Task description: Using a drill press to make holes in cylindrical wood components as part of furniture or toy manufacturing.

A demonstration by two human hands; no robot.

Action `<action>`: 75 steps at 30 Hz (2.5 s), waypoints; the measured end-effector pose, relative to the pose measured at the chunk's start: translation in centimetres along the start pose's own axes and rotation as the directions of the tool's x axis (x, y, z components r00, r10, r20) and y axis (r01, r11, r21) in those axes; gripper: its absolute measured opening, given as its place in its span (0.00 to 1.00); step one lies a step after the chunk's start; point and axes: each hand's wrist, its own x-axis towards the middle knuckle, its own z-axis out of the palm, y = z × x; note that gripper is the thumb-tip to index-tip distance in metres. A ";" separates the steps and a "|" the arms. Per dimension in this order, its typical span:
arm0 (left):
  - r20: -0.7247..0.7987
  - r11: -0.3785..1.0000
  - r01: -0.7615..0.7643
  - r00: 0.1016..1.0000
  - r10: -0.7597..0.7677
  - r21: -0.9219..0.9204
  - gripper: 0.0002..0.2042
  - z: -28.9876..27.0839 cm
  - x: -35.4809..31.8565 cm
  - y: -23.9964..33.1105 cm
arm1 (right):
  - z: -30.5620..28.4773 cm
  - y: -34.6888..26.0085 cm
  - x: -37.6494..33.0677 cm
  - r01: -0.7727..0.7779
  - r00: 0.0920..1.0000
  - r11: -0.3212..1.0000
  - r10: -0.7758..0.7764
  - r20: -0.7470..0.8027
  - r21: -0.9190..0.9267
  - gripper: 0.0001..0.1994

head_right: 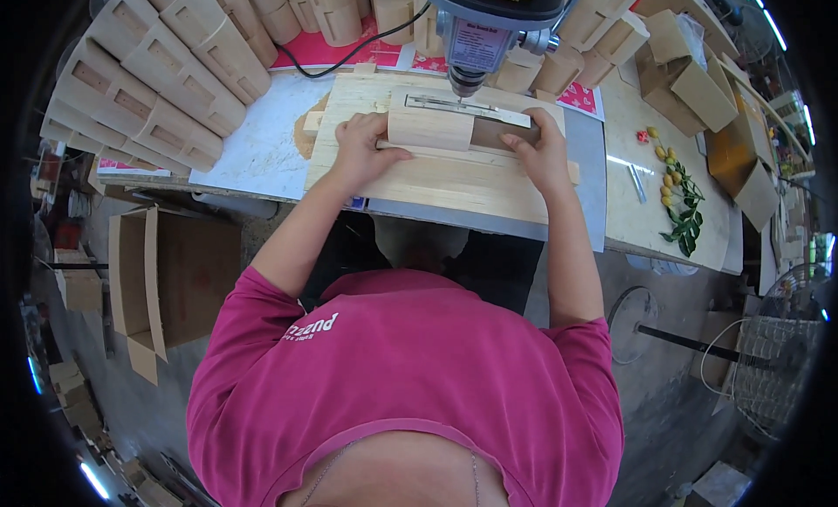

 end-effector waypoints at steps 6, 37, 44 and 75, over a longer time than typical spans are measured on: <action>0.075 0.997 -0.059 0.995 0.062 -0.038 0.26 -0.2 0.4 -1.5 | -1.4 -2.2 0.0 0.101 0.990 0.985 -0.086 0.109 -0.140 0.22; 0.099 0.994 -0.105 0.989 0.108 -0.030 0.24 -0.2 0.4 -2.0 | -1.9 -11.7 -2.6 0.465 0.746 0.840 -0.541 -0.389 -0.279 0.04; 0.119 0.996 -0.083 0.989 0.087 -0.037 0.23 -0.4 0.4 -1.5 | 1.5 -5.4 -2.0 0.558 0.709 0.806 -0.587 -0.392 -0.198 0.04; 0.123 0.996 -0.088 0.988 0.089 -0.013 0.26 2.0 0.9 1.7 | -7.2 -16.3 3.8 0.505 0.714 0.727 -0.654 -0.248 -0.465 0.10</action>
